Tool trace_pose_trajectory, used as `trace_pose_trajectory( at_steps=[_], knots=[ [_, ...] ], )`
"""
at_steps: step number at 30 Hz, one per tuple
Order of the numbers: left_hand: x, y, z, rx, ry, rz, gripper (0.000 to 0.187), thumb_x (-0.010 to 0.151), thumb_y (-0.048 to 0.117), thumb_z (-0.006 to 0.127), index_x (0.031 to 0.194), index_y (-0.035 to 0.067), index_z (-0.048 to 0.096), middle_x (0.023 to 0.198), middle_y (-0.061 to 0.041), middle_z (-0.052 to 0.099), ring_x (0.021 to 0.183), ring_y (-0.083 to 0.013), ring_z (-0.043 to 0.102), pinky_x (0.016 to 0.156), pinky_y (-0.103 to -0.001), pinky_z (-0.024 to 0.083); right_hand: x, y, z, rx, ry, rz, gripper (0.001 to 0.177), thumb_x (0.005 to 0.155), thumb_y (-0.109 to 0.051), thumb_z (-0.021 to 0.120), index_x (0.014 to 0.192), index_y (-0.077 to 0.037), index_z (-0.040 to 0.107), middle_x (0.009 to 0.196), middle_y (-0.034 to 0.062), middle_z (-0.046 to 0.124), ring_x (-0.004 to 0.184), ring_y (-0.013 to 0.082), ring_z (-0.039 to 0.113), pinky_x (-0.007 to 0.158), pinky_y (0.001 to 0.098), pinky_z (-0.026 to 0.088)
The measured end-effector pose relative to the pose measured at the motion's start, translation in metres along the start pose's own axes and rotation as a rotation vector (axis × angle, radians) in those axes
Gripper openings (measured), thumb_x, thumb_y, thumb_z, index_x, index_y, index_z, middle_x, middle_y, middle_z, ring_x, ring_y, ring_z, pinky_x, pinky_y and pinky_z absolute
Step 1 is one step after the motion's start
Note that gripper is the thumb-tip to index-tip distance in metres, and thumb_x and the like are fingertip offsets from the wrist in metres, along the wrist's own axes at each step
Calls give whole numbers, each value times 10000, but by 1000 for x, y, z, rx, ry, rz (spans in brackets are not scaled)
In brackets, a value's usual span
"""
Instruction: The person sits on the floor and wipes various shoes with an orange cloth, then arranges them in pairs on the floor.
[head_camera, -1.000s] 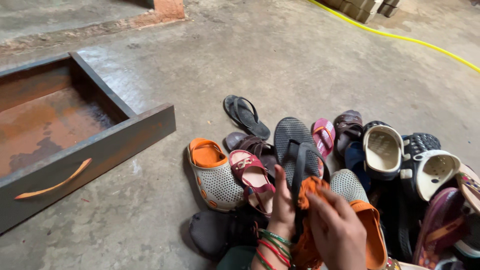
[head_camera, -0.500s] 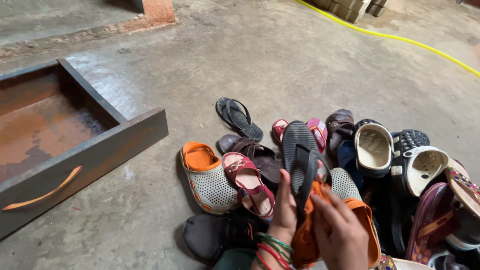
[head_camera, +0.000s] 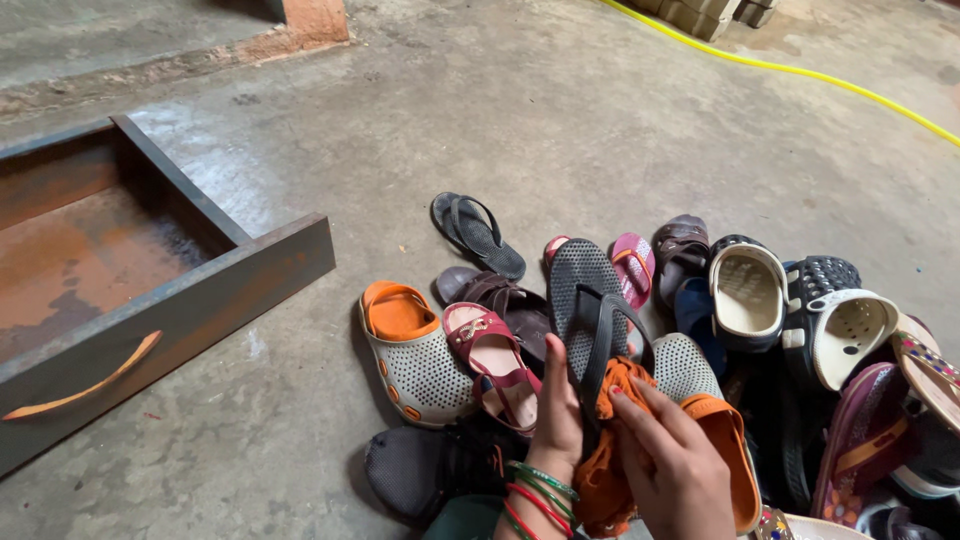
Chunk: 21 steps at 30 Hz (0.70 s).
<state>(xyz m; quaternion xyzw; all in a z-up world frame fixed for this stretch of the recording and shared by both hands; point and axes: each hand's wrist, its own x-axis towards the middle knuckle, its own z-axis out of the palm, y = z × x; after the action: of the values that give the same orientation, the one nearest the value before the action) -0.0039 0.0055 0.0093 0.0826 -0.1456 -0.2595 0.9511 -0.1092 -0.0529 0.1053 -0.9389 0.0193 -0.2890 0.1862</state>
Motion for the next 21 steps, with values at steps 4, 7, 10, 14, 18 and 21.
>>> trace_pose_trajectory(
  at_steps=[4,7,10,14,18,21],
  knots=[
    [3,-17,5,-25,-65,-95,868,1022,712,364,1448,-23,542,1360,-103,644,1245,-200,623,1126,-327,457,21,4,-6,-5,109,-60,354,824,-40,724,1174,-94,736,1273,140,696,1129,324,712,908,375,569],
    [5,-40,6,16,168,-118,790,972,661,367,1475,77,539,1422,-23,632,1297,-146,608,1160,-313,433,40,6,-9,-30,151,-63,383,829,0,699,1205,-69,718,1293,156,690,1133,345,704,927,387,570],
    [8,-40,-8,-17,167,-100,763,1005,650,358,1451,68,569,1377,-42,650,1252,-162,627,1127,-321,461,41,5,-9,-25,107,-85,425,802,10,687,1222,-51,702,1307,174,675,1150,362,685,938,399,558],
    [3,-23,-22,-101,26,-134,798,1033,693,354,1361,8,601,1263,-97,682,1146,-211,661,1039,-348,510,10,-2,-9,32,16,-50,399,809,-18,696,1203,-81,723,1298,164,669,1146,349,676,922,396,549],
    [3,-36,-25,-29,-30,-106,813,1064,693,365,1354,-28,604,1253,-115,686,1134,-222,659,1026,-354,510,-2,5,-15,30,21,10,372,826,-27,692,1185,-113,743,1273,141,692,1111,333,696,895,401,558],
    [3,-65,-23,-29,31,-139,776,1051,662,378,1394,-1,593,1320,-80,669,1205,-194,635,1089,-341,482,9,18,-20,-29,103,3,349,823,-22,692,1162,-98,731,1260,153,694,1113,366,686,907,426,552]
  ],
)
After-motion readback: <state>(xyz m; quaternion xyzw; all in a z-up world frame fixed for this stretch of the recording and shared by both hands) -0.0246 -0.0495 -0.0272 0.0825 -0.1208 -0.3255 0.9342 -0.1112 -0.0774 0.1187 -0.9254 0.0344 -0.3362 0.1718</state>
